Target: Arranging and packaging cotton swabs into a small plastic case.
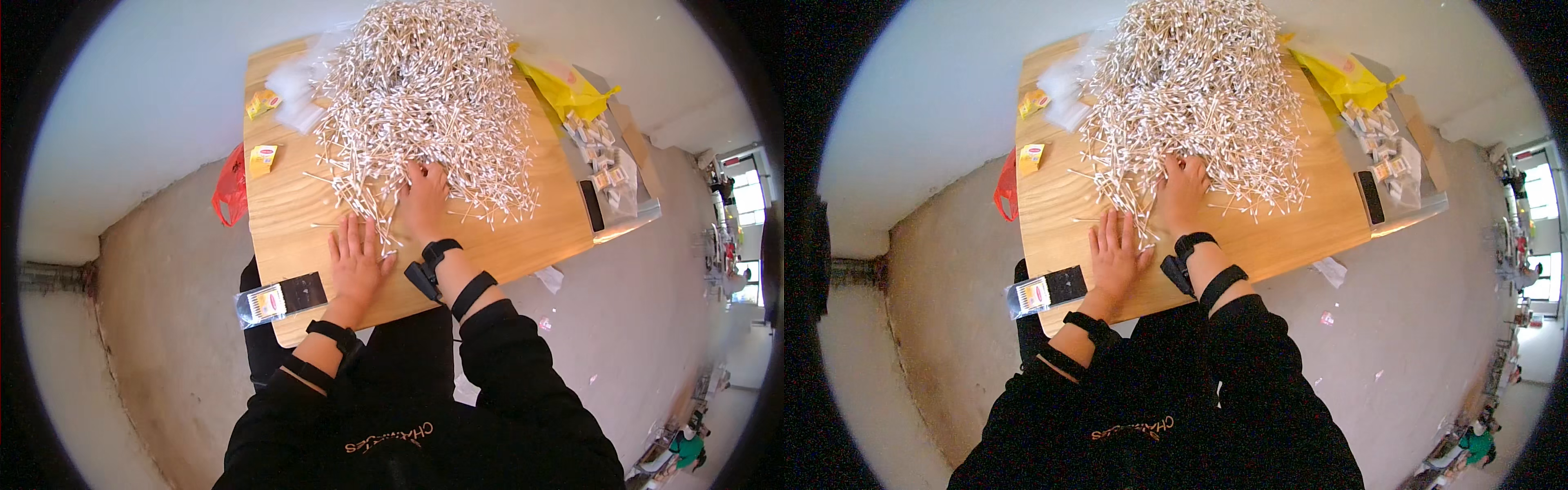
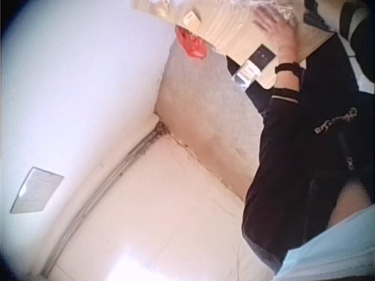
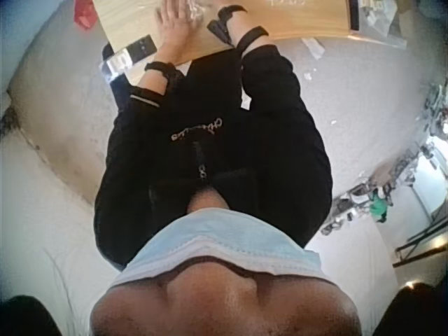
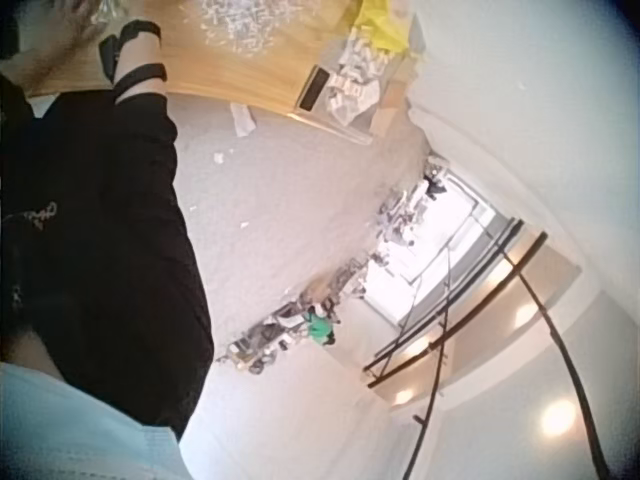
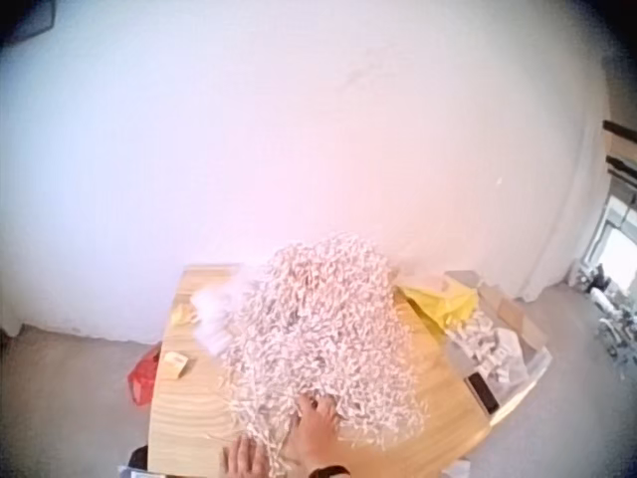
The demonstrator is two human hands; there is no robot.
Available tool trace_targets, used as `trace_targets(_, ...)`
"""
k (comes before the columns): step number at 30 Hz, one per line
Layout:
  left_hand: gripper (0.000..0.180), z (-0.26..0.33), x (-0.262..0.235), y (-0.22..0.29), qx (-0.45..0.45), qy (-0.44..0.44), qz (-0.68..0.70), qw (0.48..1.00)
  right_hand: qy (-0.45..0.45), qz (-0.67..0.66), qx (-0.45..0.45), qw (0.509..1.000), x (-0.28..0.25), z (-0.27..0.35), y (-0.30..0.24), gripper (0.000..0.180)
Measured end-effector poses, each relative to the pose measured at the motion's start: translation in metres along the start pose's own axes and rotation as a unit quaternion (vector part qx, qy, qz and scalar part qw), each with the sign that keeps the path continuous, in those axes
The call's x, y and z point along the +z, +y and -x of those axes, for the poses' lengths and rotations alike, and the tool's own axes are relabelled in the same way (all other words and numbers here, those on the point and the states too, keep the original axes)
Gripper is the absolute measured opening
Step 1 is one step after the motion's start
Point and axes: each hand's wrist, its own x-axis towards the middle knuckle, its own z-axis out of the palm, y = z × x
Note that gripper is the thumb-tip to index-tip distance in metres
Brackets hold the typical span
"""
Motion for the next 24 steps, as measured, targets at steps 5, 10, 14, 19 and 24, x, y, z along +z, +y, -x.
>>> trace_targets(5, 0.079, 0.015, -0.008, 0.019, 0.016, -0.018, 0.025, 0.999, -0.014, -0.039, 0.026, 0.999, -0.001, -0.010, 0.015, 0.043)
trace_targets(10, 0.079, 0.017, -0.013, 0.015, 0.059, -0.014, 0.016, 0.998, 0.043, -0.108, -0.037, 0.992, -0.019, 0.017, -0.004, 0.042)
trace_targets(14, 0.083, -0.005, -0.018, 0.014, 0.080, -0.038, 0.035, 0.995, -0.031, -0.183, 0.047, 0.981, -0.027, 0.058, -0.009, 0.036)
trace_targets(19, 0.088, -0.032, -0.002, -0.009, 0.019, -0.021, 0.000, 1.000, -0.071, -0.211, -0.006, 0.975, -0.024, 0.094, 0.000, 0.036)
trace_targets(24, 0.088, -0.014, -0.003, -0.008, 0.023, -0.013, -0.009, 1.000, -0.084, -0.226, -0.045, 0.969, -0.027, 0.101, 0.003, 0.038)
